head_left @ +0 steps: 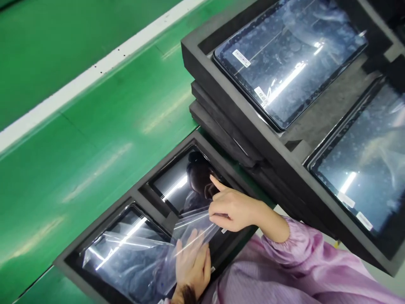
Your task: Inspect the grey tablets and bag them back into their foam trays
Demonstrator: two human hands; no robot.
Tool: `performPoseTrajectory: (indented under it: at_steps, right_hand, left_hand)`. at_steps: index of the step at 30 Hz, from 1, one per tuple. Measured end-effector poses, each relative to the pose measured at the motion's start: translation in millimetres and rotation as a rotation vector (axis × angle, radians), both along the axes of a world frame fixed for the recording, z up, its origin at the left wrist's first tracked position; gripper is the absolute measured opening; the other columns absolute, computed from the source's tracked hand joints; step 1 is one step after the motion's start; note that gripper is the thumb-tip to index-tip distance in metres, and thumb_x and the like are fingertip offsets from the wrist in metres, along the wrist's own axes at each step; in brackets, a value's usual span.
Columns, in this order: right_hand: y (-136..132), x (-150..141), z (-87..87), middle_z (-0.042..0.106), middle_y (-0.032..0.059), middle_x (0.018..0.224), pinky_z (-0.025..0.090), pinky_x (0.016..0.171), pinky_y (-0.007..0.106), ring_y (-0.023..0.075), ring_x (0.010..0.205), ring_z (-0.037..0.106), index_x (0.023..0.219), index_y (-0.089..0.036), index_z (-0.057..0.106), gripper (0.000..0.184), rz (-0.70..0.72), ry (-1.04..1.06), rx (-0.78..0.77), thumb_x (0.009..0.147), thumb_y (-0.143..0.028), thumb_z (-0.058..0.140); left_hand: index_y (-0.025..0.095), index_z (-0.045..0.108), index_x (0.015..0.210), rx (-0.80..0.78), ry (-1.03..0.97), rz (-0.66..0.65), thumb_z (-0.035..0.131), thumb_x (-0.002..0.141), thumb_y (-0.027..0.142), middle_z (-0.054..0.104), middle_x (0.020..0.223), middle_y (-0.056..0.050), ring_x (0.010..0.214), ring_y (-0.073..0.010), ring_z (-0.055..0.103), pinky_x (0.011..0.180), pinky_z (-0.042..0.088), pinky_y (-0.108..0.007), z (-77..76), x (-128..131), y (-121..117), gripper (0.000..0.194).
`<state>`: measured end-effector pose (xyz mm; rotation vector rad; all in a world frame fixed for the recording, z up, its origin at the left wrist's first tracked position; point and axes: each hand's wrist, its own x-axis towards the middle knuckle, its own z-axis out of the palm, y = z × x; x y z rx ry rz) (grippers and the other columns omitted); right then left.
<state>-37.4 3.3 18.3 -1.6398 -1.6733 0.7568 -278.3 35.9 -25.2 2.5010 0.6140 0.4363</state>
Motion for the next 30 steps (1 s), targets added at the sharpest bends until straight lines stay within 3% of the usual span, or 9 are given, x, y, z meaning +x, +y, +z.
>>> performPoseTrajectory:
  at_steps: [3, 7, 11, 14, 18, 20, 23, 27, 30]
  right_hand:
    - [8.0, 1.9, -5.2, 0.035, -0.0080, 0.049, 0.026, 0.112, 0.048, 0.0091, 0.047, 0.036, 0.058, -0.021, 0.046, 0.028, -0.063, -0.111, 0.016, 0.085, -0.016, 0.042]
    - [-0.5, -7.6, -0.8, 0.040, -0.0054, 0.050, 0.026, 0.112, 0.051, 0.0109, 0.051, 0.040, 0.058, -0.020, 0.048, 0.030, -0.222, -0.215, 0.042, 0.087, -0.016, 0.040]
    - [-20.7, -28.0, 9.0, 0.041, -0.0050, 0.049, 0.032, 0.111, 0.040, 0.0106, 0.048, 0.036, 0.055, -0.021, 0.048, 0.032, -0.097, -0.179, 0.151, 0.086, -0.017, 0.039]
    - [-28.3, -35.6, 10.4, 0.045, -0.0046, 0.050, 0.036, 0.108, 0.039, 0.0113, 0.051, 0.039, 0.054, -0.021, 0.049, 0.029, -0.033, -0.153, 0.177, 0.082, -0.017, 0.042]
    - [-28.0, -30.5, 4.9, 0.061, 0.0008, 0.070, 0.046, 0.095, 0.040, 0.0171, 0.074, 0.054, 0.069, -0.019, 0.058, 0.018, -0.136, -0.235, 0.166, 0.080, -0.015, 0.045]
    - [-26.0, -28.0, 1.8, 0.066, 0.0073, 0.091, 0.050, 0.087, 0.039, 0.0214, 0.088, 0.057, 0.083, -0.017, 0.061, 0.016, -0.345, -0.345, 0.067, 0.083, -0.014, 0.045]
    - [-17.5, -28.9, -0.3, 0.062, 0.0169, 0.112, 0.053, 0.078, 0.037, 0.0261, 0.095, 0.058, 0.108, -0.011, 0.058, 0.026, -0.590, -0.531, -0.224, 0.084, -0.016, 0.050]
    - [7.4, -31.0, 3.3, 0.063, 0.0210, 0.103, 0.052, 0.071, 0.034, 0.0273, 0.087, 0.062, 0.125, -0.005, 0.047, 0.049, -0.615, -0.604, -0.525, 0.083, -0.027, 0.061]
    - [22.5, -25.2, 7.1, 0.063, 0.0224, 0.099, 0.049, 0.071, 0.035, 0.0296, 0.088, 0.062, 0.118, -0.003, 0.050, 0.046, -0.682, -0.568, -0.628, 0.085, -0.034, 0.059]
  left_hand:
    - [0.022, 0.066, 0.080, -0.037, -0.064, 0.050, 0.050, 0.085, 0.017, 0.075, 0.091, -0.006, 0.099, -0.0182, 0.066, 0.112, 0.021, -0.039, -0.7, 2.3, -1.5, 0.018]
    - [0.022, 0.066, 0.078, -0.037, -0.089, 0.071, 0.050, 0.085, 0.018, 0.075, 0.090, -0.005, 0.097, -0.0171, 0.067, 0.112, 0.021, -0.037, -2.1, 2.8, -2.2, 0.018]
    - [0.022, 0.067, 0.081, -0.028, -0.089, 0.052, 0.051, 0.083, 0.017, 0.075, 0.091, -0.006, 0.096, -0.0180, 0.067, 0.112, 0.022, -0.037, -2.5, 2.1, -1.2, 0.017]
    - [0.021, 0.067, 0.080, -0.020, -0.081, 0.056, 0.048, 0.084, 0.019, 0.076, 0.090, -0.007, 0.095, -0.0189, 0.068, 0.112, 0.021, -0.038, -3.7, 2.0, -0.3, 0.019]
    - [0.021, 0.065, 0.078, -0.002, -0.057, 0.020, 0.049, 0.083, 0.016, 0.075, 0.090, -0.007, 0.095, -0.0192, 0.068, 0.112, 0.022, -0.040, -4.0, 2.8, 0.2, 0.017]
    - [0.021, 0.064, 0.079, 0.031, -0.046, 0.012, 0.048, 0.083, 0.012, 0.075, 0.091, -0.007, 0.096, -0.0187, 0.067, 0.112, 0.022, -0.041, -1.5, 4.1, 0.4, 0.019]
    - [0.022, 0.062, 0.079, 0.100, -0.023, -0.022, 0.043, 0.083, 0.009, 0.075, 0.090, -0.006, 0.099, -0.0179, 0.067, 0.113, 0.021, -0.040, 5.3, 6.4, 2.2, 0.023]
    - [0.021, 0.062, 0.079, 0.130, 0.026, -0.088, 0.043, 0.082, 0.008, 0.075, 0.095, -0.005, 0.103, -0.0186, 0.065, 0.114, 0.020, -0.042, 12.9, 5.7, 5.7, 0.023]
    - [0.020, 0.063, 0.079, 0.077, 0.018, -0.073, 0.044, 0.081, 0.009, 0.074, 0.097, -0.007, 0.105, -0.0207, 0.065, 0.111, 0.028, -0.048, 14.0, 2.9, 4.1, 0.023]
